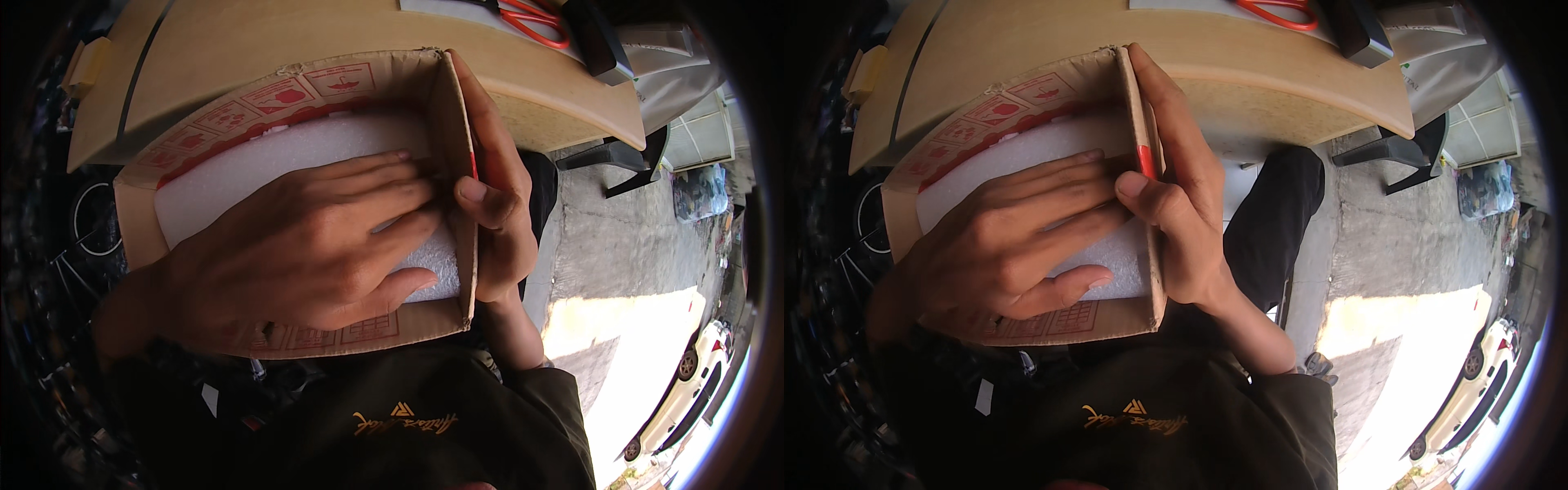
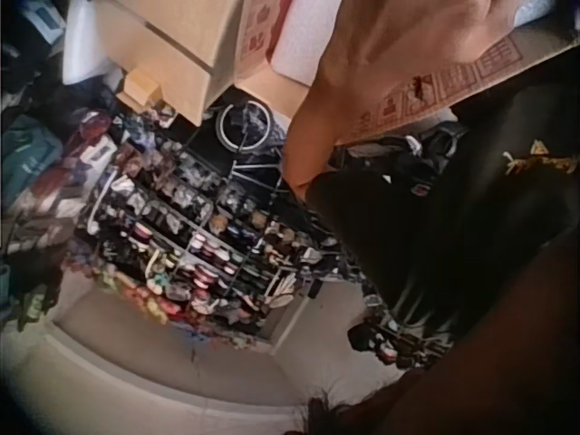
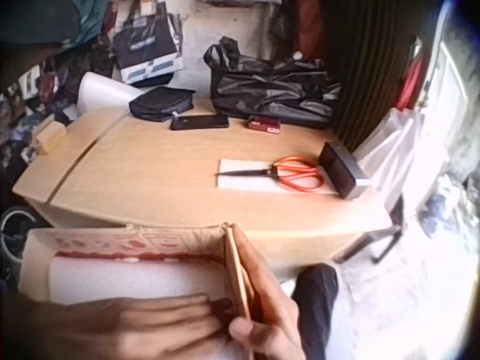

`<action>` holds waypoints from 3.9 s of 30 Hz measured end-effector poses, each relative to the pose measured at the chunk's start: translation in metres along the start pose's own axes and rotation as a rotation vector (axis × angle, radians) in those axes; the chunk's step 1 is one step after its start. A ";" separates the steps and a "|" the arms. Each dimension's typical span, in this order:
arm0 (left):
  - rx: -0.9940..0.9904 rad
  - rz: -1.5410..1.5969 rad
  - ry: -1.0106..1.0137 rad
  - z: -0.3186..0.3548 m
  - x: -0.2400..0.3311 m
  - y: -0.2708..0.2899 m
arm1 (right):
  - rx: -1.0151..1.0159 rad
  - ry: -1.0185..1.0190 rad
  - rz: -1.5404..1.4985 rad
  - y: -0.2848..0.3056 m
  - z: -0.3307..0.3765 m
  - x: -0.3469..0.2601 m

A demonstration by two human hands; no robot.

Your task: The person uses scissors to cut into a cardboard box and then removes white foam packing peanuts and a large piece of white foam from inside the box.

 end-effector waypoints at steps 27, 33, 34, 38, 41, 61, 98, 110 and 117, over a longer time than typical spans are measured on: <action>0.073 -0.554 -0.237 0.007 0.040 -0.035 | 0.119 -0.024 -0.162 0.006 0.005 0.006; -0.008 -0.296 -0.059 0.005 0.022 -0.041 | 0.079 -0.096 -0.205 0.008 0.007 0.013; 0.008 -0.305 -0.062 0.005 0.020 -0.042 | 0.090 -0.110 -0.226 0.010 0.008 0.015; 0.245 -0.492 -0.023 0.004 0.015 -0.031 | 0.128 -0.095 -0.246 0.005 0.006 0.014; 0.450 -0.477 0.068 0.008 0.004 -0.014 | 0.110 -0.095 -0.216 0.004 0.006 0.014; -0.015 -0.224 0.187 -0.016 -0.045 -0.039 | 0.166 -0.074 0.004 0.010 0.020 -0.002; 0.058 -0.670 0.270 0.005 -0.031 -0.039 | 0.164 -0.075 -0.006 -0.019 0.024 -0.009; -0.178 -0.597 0.092 0.022 -0.016 -0.050 | 0.104 0.060 0.010 -0.015 0.025 -0.013; -0.467 -0.550 0.139 0.020 -0.020 -0.067 | 0.089 0.112 -0.015 -0.021 0.030 -0.018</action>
Point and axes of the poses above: each hand's wrist, its own z-axis away from the middle knuckle, its own y-axis out of the back of the hand, x = y × z, the point moved 10 cm from there along -z, towards the middle knuckle, and after that the axes turned 5 degrees about -z, right-handed, at the moved point
